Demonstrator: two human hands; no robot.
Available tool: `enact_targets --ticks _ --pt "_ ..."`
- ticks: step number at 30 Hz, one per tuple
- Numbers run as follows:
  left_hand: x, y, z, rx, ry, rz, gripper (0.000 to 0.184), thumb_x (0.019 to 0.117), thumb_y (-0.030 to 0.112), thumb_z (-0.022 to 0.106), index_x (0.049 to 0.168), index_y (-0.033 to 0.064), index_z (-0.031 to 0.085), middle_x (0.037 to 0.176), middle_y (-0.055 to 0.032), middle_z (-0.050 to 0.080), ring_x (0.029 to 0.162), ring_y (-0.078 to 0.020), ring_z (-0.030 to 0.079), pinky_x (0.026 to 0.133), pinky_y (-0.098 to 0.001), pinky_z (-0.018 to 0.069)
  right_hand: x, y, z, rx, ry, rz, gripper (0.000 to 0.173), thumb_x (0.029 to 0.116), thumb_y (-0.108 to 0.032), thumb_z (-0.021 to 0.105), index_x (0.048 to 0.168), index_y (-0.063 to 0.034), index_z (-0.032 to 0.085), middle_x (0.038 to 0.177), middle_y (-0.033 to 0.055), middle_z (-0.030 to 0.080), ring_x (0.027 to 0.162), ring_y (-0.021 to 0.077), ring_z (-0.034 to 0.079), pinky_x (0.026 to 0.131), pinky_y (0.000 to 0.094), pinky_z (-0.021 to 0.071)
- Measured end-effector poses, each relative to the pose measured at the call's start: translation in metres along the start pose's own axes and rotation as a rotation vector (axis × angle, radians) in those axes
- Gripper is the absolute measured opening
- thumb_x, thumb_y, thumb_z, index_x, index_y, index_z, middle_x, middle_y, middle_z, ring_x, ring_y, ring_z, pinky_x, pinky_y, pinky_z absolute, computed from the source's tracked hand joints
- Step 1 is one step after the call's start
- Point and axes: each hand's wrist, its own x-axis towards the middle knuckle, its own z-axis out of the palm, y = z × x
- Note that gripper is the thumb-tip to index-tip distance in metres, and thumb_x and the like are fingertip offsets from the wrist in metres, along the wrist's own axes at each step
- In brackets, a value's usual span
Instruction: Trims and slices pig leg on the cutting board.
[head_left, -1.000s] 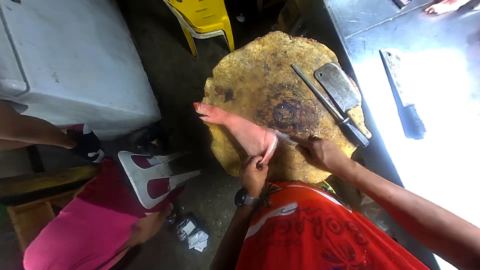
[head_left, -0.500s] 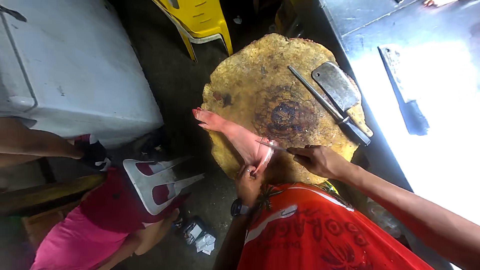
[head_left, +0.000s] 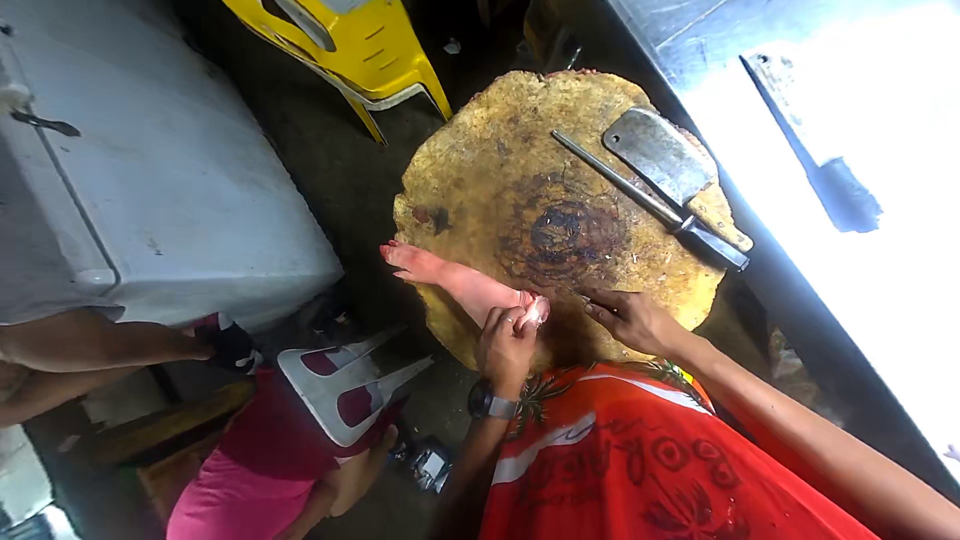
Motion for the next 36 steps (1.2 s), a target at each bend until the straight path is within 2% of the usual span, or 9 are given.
enact_targets --ticks 4,7,13,17,26,29,31,33,36 --pt "-0.031 -0.026 -0.008 -0.071 0.132 0.116 0.010 0.0846 0.016 0.075 0.093 0.0107 0.078 0.096 -0.0044 0.073 0.077 -0.0103 0.069 0.068 -0.0302 0.0594 -0.018 -0.005 0.010 -0.122 -0.113 -0.127 0.045 0.1076 -0.051 0.041 0.147 -0.0344 0.057 0.111 0.0064 0.073 0.099 0.0230 0.070 0.092 0.0504 0.0552" --pt "-0.038 -0.033 -0.007 -0.080 0.190 0.149 0.008 0.0835 0.012 0.075 0.091 0.0090 0.078 0.095 -0.0059 0.073 0.078 -0.0115 0.070 0.070 -0.0297 0.0601 -0.028 -0.023 0.013 -0.216 -0.204 -0.224 0.046 0.1078 -0.051 0.039 0.146 -0.0333 0.058 0.106 0.0099 0.070 0.097 0.0273 0.069 0.088 0.0511 0.0549" --pt "-0.044 -0.039 0.002 -0.108 0.249 0.129 0.007 0.0801 0.010 0.073 0.086 0.0083 0.077 0.093 -0.0049 0.075 0.079 -0.0097 0.071 0.069 -0.0277 0.0600 -0.008 -0.008 0.010 -0.325 -0.141 -0.098 0.043 0.1075 -0.046 0.043 0.147 -0.0327 0.056 0.105 0.0129 0.071 0.096 0.0325 0.070 0.083 0.0561 0.0559" --pt "-0.048 -0.043 0.003 -0.165 0.276 0.109 0.009 0.0800 0.011 0.075 0.088 0.0070 0.077 0.095 -0.0052 0.075 0.081 -0.0086 0.071 0.072 -0.0260 0.0604 -0.023 -0.015 0.012 -0.267 -0.207 -0.210 0.045 0.1077 -0.051 0.039 0.144 -0.0335 0.059 0.106 0.0109 0.071 0.096 0.0292 0.070 0.086 0.0539 0.0555" --pt "-0.045 -0.041 0.011 -0.218 0.271 0.125 0.008 0.0800 0.008 0.076 0.088 0.0058 0.076 0.095 -0.0046 0.074 0.081 -0.0067 0.070 0.072 -0.0237 0.0608 -0.013 -0.014 0.010 -0.293 -0.185 -0.209 0.044 0.1075 -0.051 0.040 0.145 -0.0352 0.058 0.107 0.0102 0.072 0.097 0.0289 0.070 0.086 0.0540 0.0555" --pt "-0.042 -0.041 0.012 -0.231 0.263 0.129 0.007 0.0807 0.008 0.076 0.088 0.0062 0.076 0.095 -0.0041 0.074 0.078 -0.0057 0.069 0.069 -0.0223 0.0601 0.009 -0.009 0.000 -0.318 -0.141 -0.130 0.042 0.1070 -0.046 0.045 0.142 -0.0303 0.062 0.107 0.0130 0.072 0.099 0.0334 0.070 0.088 0.0580 0.0548" --pt "-0.043 -0.042 0.010 -0.248 0.213 0.116 0.009 0.0833 0.010 0.076 0.092 0.0062 0.075 0.100 -0.0051 0.073 0.084 -0.0069 0.070 0.074 -0.0235 0.0607 0.023 -0.004 -0.009 -0.316 -0.069 -0.063 0.042 0.1073 -0.047 0.046 0.143 -0.0296 0.061 0.110 0.0134 0.074 0.102 0.0346 0.071 0.090 0.0611 0.0544" --pt "-0.044 -0.041 0.008 -0.272 0.174 0.103 0.017 0.0864 0.016 0.078 0.101 0.0063 0.076 0.108 -0.0069 0.071 0.091 -0.0087 0.070 0.080 -0.0254 0.0613 0.031 0.000 -0.016 -0.216 0.010 -0.046 0.042 0.1076 -0.046 0.048 0.142 -0.0263 0.062 0.108 0.0130 0.074 0.096 0.0316 0.072 0.088 0.0592 0.0556" --pt "-0.039 -0.037 0.001 -0.348 0.172 0.068 0.034 0.0859 0.024 0.079 0.113 0.0054 0.073 0.117 -0.0088 0.069 0.098 -0.0118 0.069 0.084 -0.0288 0.0612 0.044 -0.005 -0.032 0.084 0.037 0.045 0.044 0.1096 -0.042 0.046 0.148 -0.0231 0.056 0.096 0.0096 0.071 0.071 0.0197 0.069 0.070 0.0416 0.0601"
